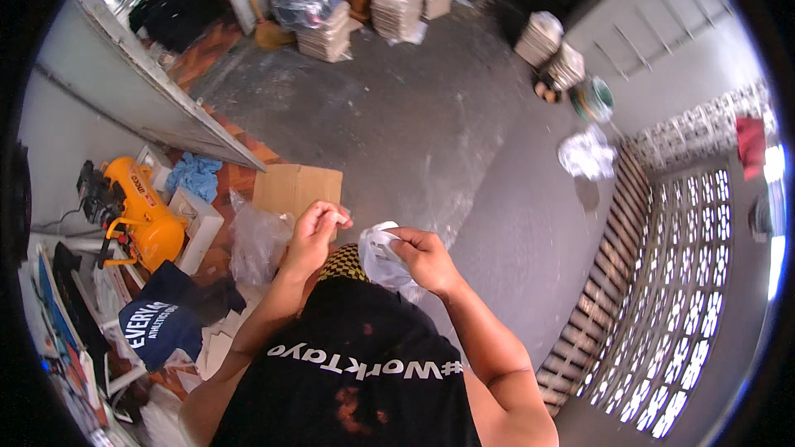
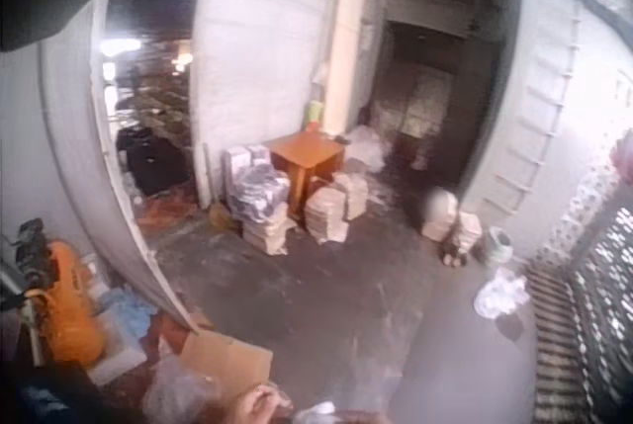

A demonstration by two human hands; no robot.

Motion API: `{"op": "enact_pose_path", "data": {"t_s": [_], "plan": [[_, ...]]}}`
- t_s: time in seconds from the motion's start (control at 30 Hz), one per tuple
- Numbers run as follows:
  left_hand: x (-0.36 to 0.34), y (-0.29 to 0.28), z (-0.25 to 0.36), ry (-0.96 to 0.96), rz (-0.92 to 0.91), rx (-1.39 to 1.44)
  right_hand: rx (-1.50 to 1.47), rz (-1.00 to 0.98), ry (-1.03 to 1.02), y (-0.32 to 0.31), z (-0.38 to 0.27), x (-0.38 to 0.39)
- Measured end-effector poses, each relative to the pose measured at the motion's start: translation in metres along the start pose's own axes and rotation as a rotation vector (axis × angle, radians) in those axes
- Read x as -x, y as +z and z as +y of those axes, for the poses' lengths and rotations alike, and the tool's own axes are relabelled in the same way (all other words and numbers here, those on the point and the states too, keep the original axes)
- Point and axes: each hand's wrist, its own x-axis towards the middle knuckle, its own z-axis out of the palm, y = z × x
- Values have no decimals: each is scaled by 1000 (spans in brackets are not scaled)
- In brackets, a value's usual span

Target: The person prepares shirts for printing by aligning them on a heat press and trimming designs with scissors.

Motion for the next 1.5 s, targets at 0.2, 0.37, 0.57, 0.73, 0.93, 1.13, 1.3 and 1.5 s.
{"op": "enact_pose_path", "data": {"t_s": [0.2, 0.37, 0.57, 0.73, 0.93, 1.13, 1.3, 1.5], "plan": [[-151, -103, -26, -209, 146, 153, -119, -182, 84, -48, -133, -199], [-327, -140, 21, 195, -364, -317, -229, -238, 72, -41, -229, -361], [-503, -252, 75, 38, -403, -490, -125, -335, -97, -16, -344, -553], [-579, -416, 77, -158, -14, -556, 1038, -536, -308, 32, -357, -774], [-591, -579, 141, -138, 317, -478, 1483, -1028, -575, 234, -376, -982], [-582, -755, 181, -296, 529, -539, 857, -1313, 115, 479, -528, -1127], [-652, -945, 221, -595, 382, -598, 436, -1086, 267, 619, -572, -1236], [-757, -1174, 287, 188, 358, -1022, 188, -907, 158, 765, -663, -1305]]}}
